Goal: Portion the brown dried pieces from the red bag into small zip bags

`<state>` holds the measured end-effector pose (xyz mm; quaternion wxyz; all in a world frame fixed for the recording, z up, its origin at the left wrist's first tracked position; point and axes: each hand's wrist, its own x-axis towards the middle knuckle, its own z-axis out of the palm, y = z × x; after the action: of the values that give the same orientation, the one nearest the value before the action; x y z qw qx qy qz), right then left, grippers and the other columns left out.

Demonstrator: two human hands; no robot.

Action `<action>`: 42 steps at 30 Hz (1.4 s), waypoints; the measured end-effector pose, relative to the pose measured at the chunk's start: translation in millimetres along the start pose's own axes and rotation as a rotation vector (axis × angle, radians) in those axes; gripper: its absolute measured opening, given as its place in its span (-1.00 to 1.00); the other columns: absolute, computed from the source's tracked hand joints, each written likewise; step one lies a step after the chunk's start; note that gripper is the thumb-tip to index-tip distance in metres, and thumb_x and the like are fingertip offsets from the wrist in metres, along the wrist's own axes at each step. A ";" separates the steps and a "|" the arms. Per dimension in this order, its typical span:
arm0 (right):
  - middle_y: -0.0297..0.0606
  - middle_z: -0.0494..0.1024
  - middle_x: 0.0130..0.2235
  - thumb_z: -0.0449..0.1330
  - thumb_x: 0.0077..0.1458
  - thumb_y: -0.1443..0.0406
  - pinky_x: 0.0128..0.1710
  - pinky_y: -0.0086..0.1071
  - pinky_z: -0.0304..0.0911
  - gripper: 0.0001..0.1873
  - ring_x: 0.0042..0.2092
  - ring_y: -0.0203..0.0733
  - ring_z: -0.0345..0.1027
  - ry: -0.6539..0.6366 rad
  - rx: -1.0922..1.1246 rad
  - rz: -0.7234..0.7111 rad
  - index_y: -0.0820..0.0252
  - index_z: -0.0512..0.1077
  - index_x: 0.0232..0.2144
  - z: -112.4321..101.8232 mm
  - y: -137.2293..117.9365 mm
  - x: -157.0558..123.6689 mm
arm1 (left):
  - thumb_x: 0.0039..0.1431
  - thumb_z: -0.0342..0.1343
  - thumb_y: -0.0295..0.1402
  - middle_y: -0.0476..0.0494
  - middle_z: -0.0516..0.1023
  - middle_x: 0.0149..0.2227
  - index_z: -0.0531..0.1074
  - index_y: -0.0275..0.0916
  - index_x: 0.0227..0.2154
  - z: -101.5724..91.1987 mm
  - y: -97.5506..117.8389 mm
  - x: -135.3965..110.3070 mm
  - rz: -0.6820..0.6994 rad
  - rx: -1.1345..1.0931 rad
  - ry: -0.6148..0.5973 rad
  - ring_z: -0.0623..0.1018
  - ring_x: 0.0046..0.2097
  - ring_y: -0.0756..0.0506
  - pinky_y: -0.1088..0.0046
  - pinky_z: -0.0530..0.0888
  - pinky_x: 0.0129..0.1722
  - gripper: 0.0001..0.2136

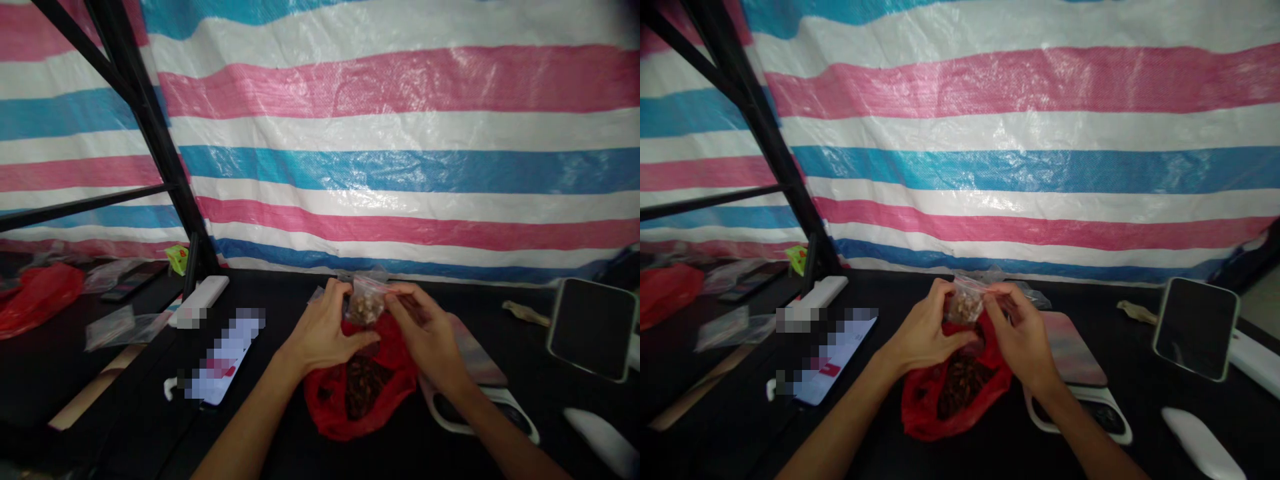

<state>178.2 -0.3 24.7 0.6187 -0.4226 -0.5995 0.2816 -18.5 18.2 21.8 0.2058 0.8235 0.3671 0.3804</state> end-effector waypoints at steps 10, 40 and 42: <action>-0.37 0.53 -0.48 0.20 0.19 0.07 -0.54 -0.38 0.22 -0.69 -0.50 -0.21 0.36 -0.280 -0.558 0.210 0.12 0.56 -0.17 -124.3 30.6 19.2 | 0.49 -0.27 -0.17 -0.12 0.58 -0.12 0.38 -0.13 -0.08 -13.9 -43.0 3.7 -0.244 0.195 0.251 0.59 -0.11 -0.16 0.32 0.39 -0.10 -0.67; -0.12 0.47 0.20 0.16 0.25 -0.08 0.26 0.03 0.24 -0.40 0.23 0.14 0.35 -0.362 -0.690 0.031 -0.10 0.32 0.26 -152.7 28.0 4.2 | 0.48 -0.27 -0.26 -0.08 0.60 -0.32 0.46 -0.15 -0.32 -1.6 -61.9 0.7 -0.311 0.254 0.415 0.58 -0.23 -0.12 0.41 0.33 -0.25 -0.60; -0.11 0.45 0.22 0.19 0.22 -0.09 0.27 0.08 0.22 -0.37 0.25 0.16 0.32 -0.380 -0.706 0.048 -0.12 0.31 0.26 -153.2 29.7 3.8 | 0.47 -0.27 -0.26 -0.08 0.60 -0.33 0.46 -0.16 -0.33 -1.8 -61.8 0.9 -0.313 0.258 0.416 0.58 -0.24 -0.12 0.41 0.33 -0.25 -0.60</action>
<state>333.5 -11.1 12.7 0.3065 -0.5636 -0.7531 0.1460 -47.2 58.9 -14.8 0.0760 0.6806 0.5693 0.4549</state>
